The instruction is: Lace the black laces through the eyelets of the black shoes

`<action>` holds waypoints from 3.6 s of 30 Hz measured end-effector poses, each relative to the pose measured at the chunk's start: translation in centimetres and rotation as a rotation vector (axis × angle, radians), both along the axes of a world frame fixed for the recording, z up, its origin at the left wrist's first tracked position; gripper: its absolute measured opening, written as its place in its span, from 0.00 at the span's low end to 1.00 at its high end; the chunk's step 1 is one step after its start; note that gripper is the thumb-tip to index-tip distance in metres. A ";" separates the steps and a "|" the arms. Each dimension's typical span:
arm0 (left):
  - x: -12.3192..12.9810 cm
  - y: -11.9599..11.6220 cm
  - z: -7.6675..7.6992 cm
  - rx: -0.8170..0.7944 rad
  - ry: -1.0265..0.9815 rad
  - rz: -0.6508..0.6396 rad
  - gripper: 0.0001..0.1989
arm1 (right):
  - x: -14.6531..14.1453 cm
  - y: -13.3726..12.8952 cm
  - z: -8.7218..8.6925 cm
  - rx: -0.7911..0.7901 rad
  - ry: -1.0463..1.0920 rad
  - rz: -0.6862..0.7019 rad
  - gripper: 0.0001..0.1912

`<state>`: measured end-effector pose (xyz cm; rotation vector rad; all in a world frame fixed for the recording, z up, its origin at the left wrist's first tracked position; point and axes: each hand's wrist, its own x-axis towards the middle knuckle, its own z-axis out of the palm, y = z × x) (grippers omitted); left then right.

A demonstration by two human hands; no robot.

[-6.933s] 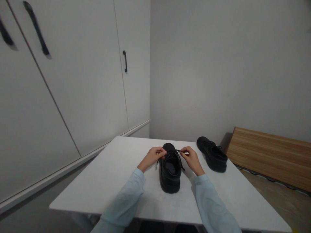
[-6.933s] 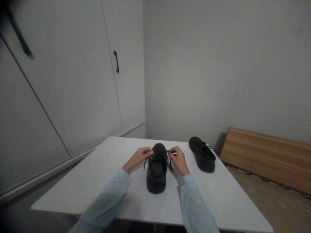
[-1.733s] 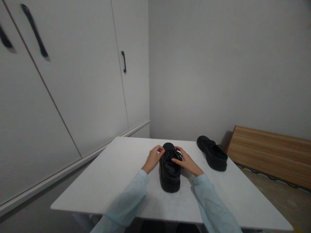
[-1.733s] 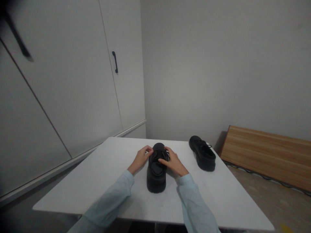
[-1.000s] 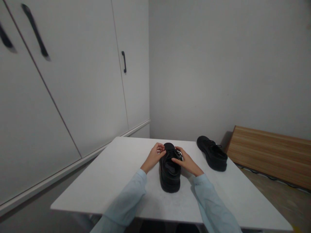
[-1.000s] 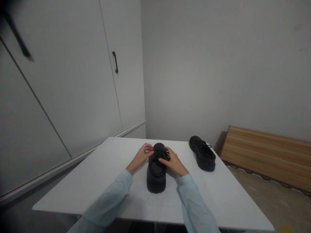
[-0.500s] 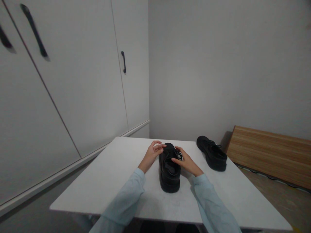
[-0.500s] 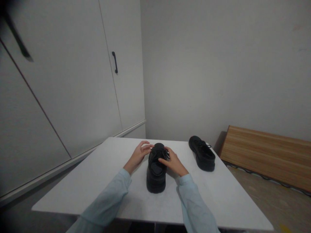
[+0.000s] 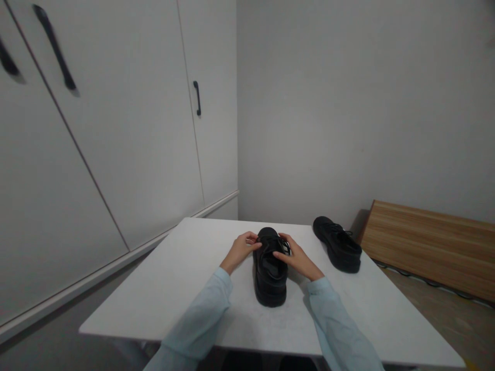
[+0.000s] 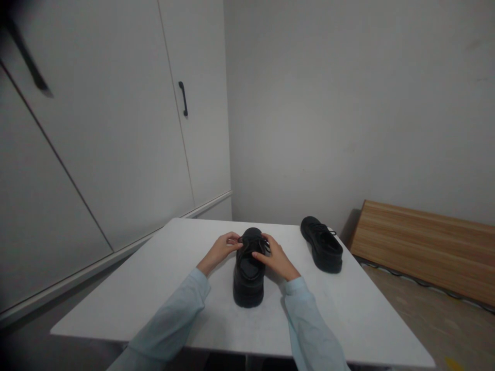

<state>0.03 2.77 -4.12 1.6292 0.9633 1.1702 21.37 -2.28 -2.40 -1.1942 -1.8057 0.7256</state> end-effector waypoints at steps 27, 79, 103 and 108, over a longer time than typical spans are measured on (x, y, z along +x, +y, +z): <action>0.3 -0.8 1.5 -0.119 -0.261 0.009 0.16 | 0.3 0.3 -0.4 0.028 -0.033 -0.013 0.33; -0.9 0.0 1.3 -0.134 -0.235 0.070 0.20 | 0.0 0.1 -0.2 0.019 -0.026 -0.008 0.32; -1.0 -0.5 2.2 -0.225 -0.640 0.070 0.20 | 0.3 0.3 -0.5 0.013 -0.019 -0.008 0.33; -1.2 -0.1 2.0 -0.185 -0.521 0.123 0.21 | 0.3 0.2 -0.4 0.014 -0.020 -0.010 0.32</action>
